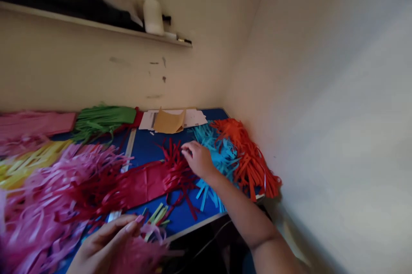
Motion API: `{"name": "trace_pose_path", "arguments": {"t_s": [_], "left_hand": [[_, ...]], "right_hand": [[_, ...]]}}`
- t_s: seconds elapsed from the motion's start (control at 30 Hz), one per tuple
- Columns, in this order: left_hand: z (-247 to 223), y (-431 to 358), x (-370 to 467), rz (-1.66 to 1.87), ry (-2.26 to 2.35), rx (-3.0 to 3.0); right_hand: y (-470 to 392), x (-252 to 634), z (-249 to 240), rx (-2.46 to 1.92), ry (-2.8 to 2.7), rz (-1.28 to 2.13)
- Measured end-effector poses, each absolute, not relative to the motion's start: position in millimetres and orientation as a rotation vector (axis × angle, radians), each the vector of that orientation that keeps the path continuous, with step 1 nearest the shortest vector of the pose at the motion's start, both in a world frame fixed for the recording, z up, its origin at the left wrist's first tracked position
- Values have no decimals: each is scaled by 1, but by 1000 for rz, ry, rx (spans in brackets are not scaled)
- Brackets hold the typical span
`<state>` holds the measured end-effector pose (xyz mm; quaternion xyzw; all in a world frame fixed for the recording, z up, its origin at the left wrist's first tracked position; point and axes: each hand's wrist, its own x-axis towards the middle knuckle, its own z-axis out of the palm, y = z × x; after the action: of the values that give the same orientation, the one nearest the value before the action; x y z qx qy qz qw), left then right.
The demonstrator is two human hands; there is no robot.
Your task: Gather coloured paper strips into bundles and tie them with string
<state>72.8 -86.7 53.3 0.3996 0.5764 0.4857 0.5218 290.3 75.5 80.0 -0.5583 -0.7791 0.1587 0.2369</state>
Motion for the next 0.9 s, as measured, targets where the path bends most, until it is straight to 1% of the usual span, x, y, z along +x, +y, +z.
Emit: {"name": "trace_pose_path", "arguments": {"t_s": [0.03,0.1,0.2,0.27,0.37,0.6,0.9], "left_hand": [[52,-87,73,1164,1364,997],[53,-88,77,1186,1339,1065],[58,-90,85,1215,1330,1215],[62,-90,88,1242,1321,1352],[63,-90,88,1286,1321,1500],[64,-92,88,1337,1368,1694],[66,-98,88,1357,1455,2115]], "right_hand": [[49,285,76,-1341,-2031,541],[-4,274,66,-1010,-1801,867],[-59,258,52,-871,-1426,1223],[-74,253,47,-859,-1261,1345],[-76,255,48,-874,-1248,1370],[-76,258,49,-892,-1380,1271],[-84,254,42,-1088,-1398,1195]]}}
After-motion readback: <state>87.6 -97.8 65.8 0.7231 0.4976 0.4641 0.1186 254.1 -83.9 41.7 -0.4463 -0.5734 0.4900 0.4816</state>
